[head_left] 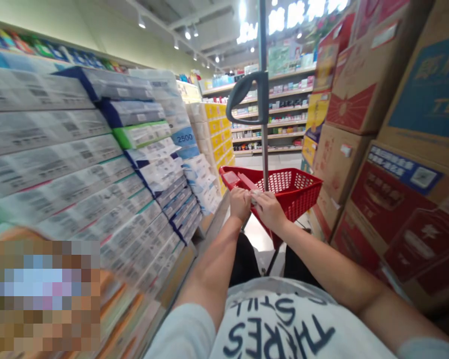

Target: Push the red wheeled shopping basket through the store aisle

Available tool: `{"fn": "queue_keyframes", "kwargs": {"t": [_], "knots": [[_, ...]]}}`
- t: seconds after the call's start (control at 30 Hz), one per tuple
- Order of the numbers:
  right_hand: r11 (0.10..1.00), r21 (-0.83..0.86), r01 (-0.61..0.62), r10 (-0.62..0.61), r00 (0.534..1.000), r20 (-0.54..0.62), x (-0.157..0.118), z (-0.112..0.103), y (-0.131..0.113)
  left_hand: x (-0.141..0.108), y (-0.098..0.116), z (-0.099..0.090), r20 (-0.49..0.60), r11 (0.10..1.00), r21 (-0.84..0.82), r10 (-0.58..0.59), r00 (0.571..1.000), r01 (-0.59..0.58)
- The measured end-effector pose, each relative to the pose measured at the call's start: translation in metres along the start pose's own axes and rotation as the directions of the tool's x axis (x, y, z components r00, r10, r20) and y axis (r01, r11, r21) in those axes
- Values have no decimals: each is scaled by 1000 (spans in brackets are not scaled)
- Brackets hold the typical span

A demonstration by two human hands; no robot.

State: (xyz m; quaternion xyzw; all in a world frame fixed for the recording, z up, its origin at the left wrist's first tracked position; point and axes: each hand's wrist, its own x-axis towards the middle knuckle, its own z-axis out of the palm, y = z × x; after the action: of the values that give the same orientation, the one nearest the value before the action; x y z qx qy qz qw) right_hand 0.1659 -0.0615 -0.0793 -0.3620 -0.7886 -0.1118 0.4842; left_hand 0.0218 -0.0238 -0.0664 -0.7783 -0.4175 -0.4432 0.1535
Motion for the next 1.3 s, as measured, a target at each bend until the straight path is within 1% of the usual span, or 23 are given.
{"fn": "queue_keyframes", "kwargs": {"t": [0.1, 0.17, 0.33, 0.43, 0.5, 0.57, 0.67, 0.77, 0.87, 1.0, 1.13, 1.23, 1.3], "knots": [[999, 5, -35, 35, 999, -31, -3, 1, 3, 2, -5, 2, -54, 999, -25, 45, 998, -47], [999, -2, -48, 48, 998, -40, -5, 2, 3, 2, -6, 4, -69, 998, -34, 53, 996, -55], [1000, 14, -4, 5, 998, -55, -10, 5, 3, 1, -7, 4, -75, 997, -60, 51, 996, -55], [999, 5, -53, 53, 995, -83, -11, 9, 2, 3, -6, 3, -71, 996, -74, 48, 996, -53], [998, 2, -67, 67, 994, -82, -10, 13, 1, 5, -5, 2, -76, 997, -73, 32, 997, -37], [999, 12, -45, 46, 995, -84, -10, 18, 2, 6, -6, 2, -78, 998, -63, 17, 997, -22], [999, 46, -2, 8, 993, -117, -15, 21, 10, 7, -8, 2, -40, 998, -51, 34, 999, -36], [998, 57, -7, 15, 988, -155, -22, 21, 16, 7, -10, 2, -23, 997, -64, 48, 999, -49], [999, 36, -8, 13, 990, -138, -21, 25, 11, 5, -12, 3, -51, 997, -64, 34, 998, -37], [999, 13, 36, -34, 991, -130, -18, 32, 1, 4, -15, 3, -70, 997, -55, 46, 997, -50], [999, 4, 34, -33, 990, -137, -21, 26, 9, 3, -16, 4, -31, 995, -74, 59, 998, -61], [1000, 9, 18, -17, 990, -139, -20, 17, 17, 3, -16, 5, -42, 995, -96, 35, 999, -38], [1000, 18, 22, -20, 993, -115, -16, 14, 19, 3, -16, 5, -57, 995, -103, 9, 998, -15]]}}
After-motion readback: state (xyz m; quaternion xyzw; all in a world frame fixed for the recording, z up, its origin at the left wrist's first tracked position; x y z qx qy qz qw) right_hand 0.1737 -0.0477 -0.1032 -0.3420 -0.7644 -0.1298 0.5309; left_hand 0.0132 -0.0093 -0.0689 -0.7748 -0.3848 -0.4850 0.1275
